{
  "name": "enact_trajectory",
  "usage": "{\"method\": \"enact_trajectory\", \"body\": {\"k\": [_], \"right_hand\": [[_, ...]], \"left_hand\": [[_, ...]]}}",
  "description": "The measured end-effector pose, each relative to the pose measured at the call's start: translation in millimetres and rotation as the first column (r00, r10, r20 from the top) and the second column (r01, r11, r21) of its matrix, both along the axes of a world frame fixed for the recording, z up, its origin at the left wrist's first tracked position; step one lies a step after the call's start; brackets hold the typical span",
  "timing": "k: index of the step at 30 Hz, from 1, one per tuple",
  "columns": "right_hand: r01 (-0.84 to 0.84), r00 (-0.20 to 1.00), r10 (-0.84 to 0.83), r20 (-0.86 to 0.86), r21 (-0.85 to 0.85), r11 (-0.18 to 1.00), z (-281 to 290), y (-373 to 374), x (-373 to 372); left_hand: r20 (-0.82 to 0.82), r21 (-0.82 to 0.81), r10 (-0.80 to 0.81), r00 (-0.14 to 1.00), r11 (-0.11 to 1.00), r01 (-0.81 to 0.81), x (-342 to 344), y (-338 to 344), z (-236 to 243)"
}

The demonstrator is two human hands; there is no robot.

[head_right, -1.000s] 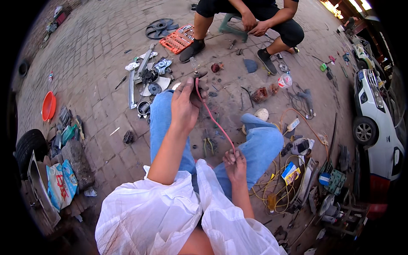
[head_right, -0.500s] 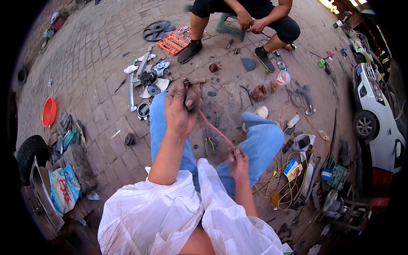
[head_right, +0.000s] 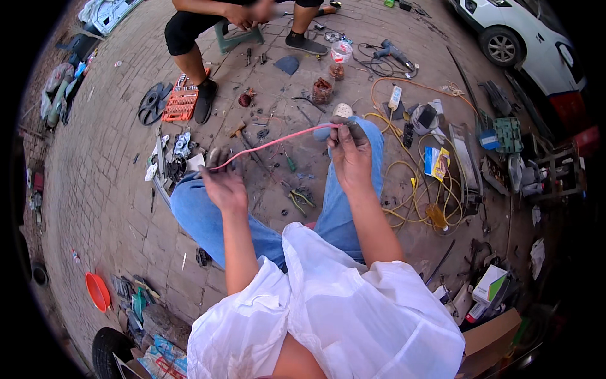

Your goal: The person sits on the ground in a cluttered workshop and uses pliers to strip the insulation from red and black wires. They then twist the exposed copper strands together to create a connection.

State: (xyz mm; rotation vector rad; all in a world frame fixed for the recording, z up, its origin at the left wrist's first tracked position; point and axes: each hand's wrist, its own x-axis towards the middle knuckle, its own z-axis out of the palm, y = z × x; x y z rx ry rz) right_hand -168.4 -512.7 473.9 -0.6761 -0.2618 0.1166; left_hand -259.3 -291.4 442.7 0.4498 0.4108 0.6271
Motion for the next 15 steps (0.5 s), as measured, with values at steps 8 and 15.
{"method": "enact_trajectory", "body": {"k": [8, 15], "right_hand": [[0.157, 0.988, -0.129, 0.089, -0.571, 0.806, 19.4, 27.3, -3.6], [-0.121, 0.985, 0.064, -0.16, -0.376, 0.919, 16.1, 46.0, -14.8]], "left_hand": [[-0.561, 0.523, -0.327, 0.76, 0.571, 0.632, -24.1, -26.6, -43.6], [-0.392, 0.832, -0.141, 0.909, 0.367, 0.416, 1.9, -41.2, -28.4]]}}
